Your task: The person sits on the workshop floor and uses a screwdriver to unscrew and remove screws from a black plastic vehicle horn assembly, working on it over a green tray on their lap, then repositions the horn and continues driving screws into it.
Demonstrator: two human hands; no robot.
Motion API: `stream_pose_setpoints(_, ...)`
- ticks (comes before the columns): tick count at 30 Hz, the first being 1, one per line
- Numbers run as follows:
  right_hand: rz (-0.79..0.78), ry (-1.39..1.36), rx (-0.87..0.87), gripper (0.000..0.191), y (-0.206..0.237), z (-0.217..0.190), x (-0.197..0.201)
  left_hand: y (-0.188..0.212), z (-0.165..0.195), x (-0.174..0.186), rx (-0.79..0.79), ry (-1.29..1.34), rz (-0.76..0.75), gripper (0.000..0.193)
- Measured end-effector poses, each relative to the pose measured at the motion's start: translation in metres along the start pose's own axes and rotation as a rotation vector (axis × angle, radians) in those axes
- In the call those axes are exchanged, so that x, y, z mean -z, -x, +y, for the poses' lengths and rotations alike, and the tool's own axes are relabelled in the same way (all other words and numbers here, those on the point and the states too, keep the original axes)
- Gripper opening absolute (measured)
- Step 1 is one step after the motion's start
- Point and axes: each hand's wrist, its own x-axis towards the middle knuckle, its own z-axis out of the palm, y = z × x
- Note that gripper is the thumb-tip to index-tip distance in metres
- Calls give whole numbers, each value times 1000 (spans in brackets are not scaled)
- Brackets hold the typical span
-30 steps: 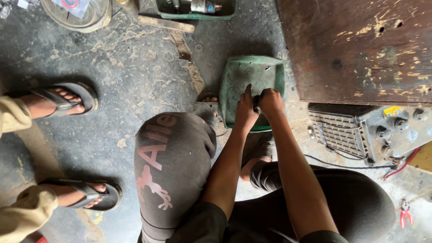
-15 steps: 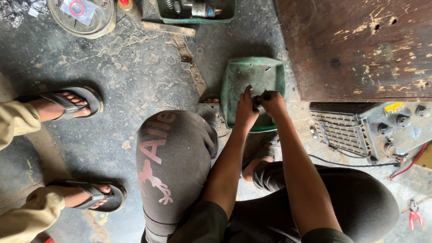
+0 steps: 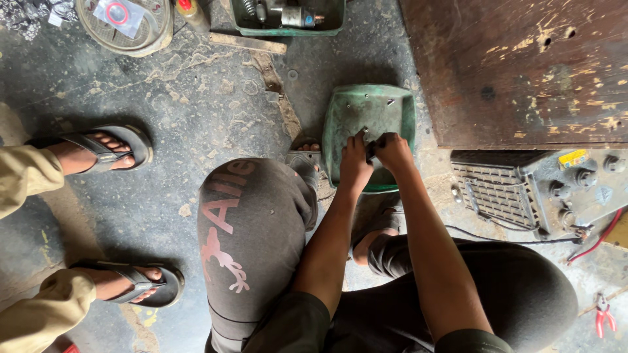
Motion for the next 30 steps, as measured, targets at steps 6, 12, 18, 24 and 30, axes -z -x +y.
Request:
stream_pose_setpoints(6, 122, -136, 18, 20, -1, -11, 6, -12, 2, 0, -114, -70, 131, 66)
stream_pose_setpoints(12, 142, -160, 34, 21, -5, -15, 6, -13, 3, 8, -151, -115, 185, 66)
stream_pose_setpoints(18, 248, -240, 143, 21, -1, -18, 4, -14, 8, 11, -179, -140, 196, 65)
stream_pose_setpoints(24, 294, -273, 97, 17, 2, -27, 5, -17, 9, 13, -198, -186, 205, 68)
stream_pose_setpoints(30, 185, -347, 43, 19, -5, -26, 18, -19, 14, 15, -194, -224, 192, 69)
